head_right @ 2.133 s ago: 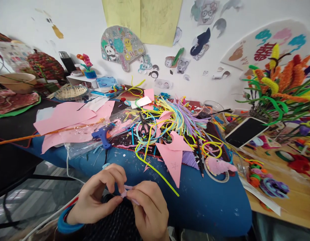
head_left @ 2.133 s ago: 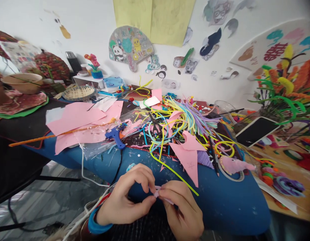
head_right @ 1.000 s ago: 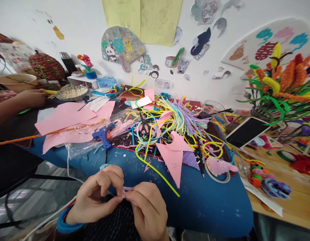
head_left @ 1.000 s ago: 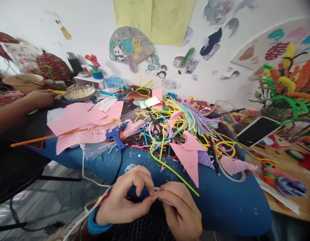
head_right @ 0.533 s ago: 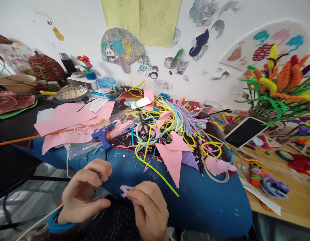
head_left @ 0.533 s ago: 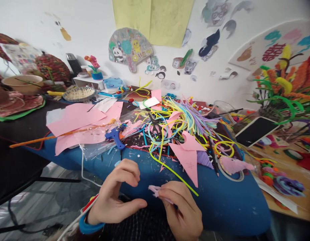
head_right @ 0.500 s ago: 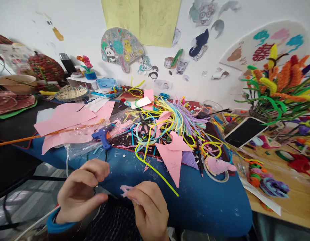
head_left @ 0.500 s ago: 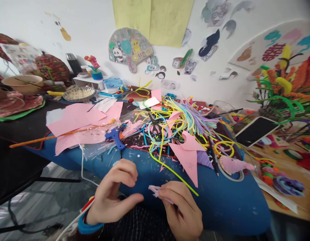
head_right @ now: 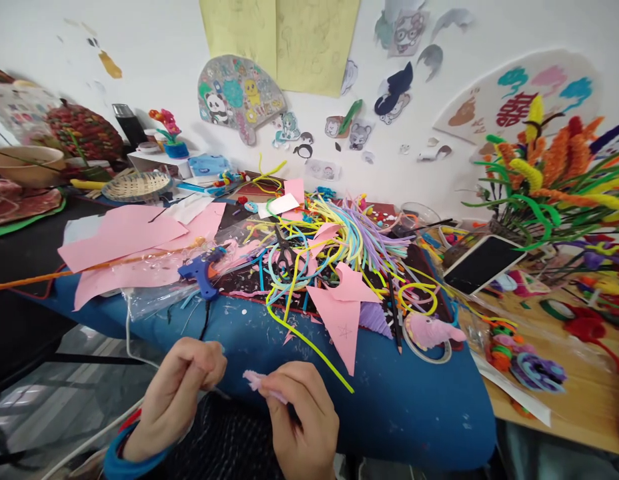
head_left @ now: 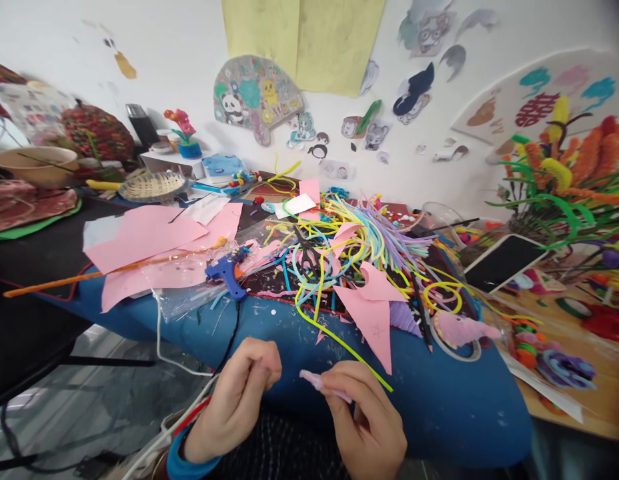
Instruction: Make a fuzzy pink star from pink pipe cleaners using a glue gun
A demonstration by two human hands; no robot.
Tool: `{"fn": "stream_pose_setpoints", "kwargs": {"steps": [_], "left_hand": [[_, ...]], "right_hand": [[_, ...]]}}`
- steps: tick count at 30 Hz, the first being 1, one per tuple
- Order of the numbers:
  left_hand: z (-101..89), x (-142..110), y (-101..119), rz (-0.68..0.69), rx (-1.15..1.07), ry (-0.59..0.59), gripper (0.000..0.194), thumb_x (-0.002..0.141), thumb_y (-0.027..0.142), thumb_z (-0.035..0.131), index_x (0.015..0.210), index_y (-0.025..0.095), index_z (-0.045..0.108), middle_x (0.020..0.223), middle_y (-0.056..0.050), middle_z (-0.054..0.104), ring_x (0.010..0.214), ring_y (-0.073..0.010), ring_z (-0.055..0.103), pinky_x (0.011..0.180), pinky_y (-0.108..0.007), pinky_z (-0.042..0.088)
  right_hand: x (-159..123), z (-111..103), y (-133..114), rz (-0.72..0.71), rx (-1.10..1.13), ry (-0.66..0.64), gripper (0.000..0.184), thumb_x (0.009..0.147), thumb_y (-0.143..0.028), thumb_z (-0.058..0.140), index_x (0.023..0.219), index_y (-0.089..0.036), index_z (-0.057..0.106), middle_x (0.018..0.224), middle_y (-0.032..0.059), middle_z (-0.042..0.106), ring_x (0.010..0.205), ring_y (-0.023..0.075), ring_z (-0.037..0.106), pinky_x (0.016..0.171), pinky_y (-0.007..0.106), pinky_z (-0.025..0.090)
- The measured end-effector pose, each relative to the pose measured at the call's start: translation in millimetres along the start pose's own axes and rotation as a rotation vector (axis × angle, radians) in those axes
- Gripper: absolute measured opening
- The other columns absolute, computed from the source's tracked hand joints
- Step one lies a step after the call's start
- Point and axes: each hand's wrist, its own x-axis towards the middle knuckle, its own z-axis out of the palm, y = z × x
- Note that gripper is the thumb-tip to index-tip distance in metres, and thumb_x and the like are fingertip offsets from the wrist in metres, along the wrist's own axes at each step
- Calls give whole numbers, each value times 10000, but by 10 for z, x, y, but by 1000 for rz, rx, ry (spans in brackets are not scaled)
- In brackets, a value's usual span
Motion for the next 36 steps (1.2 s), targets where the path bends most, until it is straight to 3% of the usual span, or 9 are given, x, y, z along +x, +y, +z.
{"fn": "stream_pose_setpoints", "kwargs": {"steps": [3,5,8,13,18,22,26,36], "left_hand": [[79,-5,-17,-77,-7,-97,124,971,271,484,1067,215,539,606,65,308,488,-90,312,457,-209,263],[151,44,8,-92,44,-120,203,902,314,615,1073,215,567,595,78,280,486,-84,277,456,-211,227],[265,139,61,-88,127,-132,209,817,349,715,947,195,659,613,61,339,536,-92,353,489,-207,278],[375,186,62,-104,105,-156,98,795,280,739,801,183,726,635,22,459,566,-100,418,499,-202,325],[431,161,8,-146,43,-144,132,780,285,750,780,155,724,693,-24,571,617,-123,505,529,-213,404],[479,164,6,-147,14,-120,162,816,271,703,720,141,685,710,-55,659,655,-154,601,592,-241,492],[496,167,26,-136,77,-94,126,803,193,687,688,144,669,675,-47,698,604,-149,635,583,-231,514],[505,117,-2,36,165,-55,109,788,96,674,705,166,664,667,-21,714,591,-135,634,589,-225,502]], "right_hand": [[2,-37,-10,111,32,-2,185,817,-29,604,828,-202,671,754,15,674,688,138,651,596,214,544],[9,-54,-13,203,98,0,153,818,-62,618,797,-203,674,732,12,664,652,133,649,556,193,543],[15,-68,-12,305,208,25,138,824,-88,619,775,-201,681,712,6,649,618,126,645,529,178,545],[-8,-79,1,323,185,61,112,809,-108,652,757,-200,690,712,6,664,652,128,651,582,178,550],[-59,-17,86,473,312,175,94,812,-223,692,729,-187,664,725,9,649,657,132,642,595,206,556],[-97,35,160,583,419,180,147,810,-303,701,743,-176,670,789,29,640,725,149,648,661,244,569],[-101,29,178,583,399,147,97,812,-279,696,810,-182,701,804,27,648,755,145,649,682,228,562],[-88,16,129,416,243,137,54,810,-168,677,759,-185,680,766,14,622,712,133,625,630,217,536]]}}
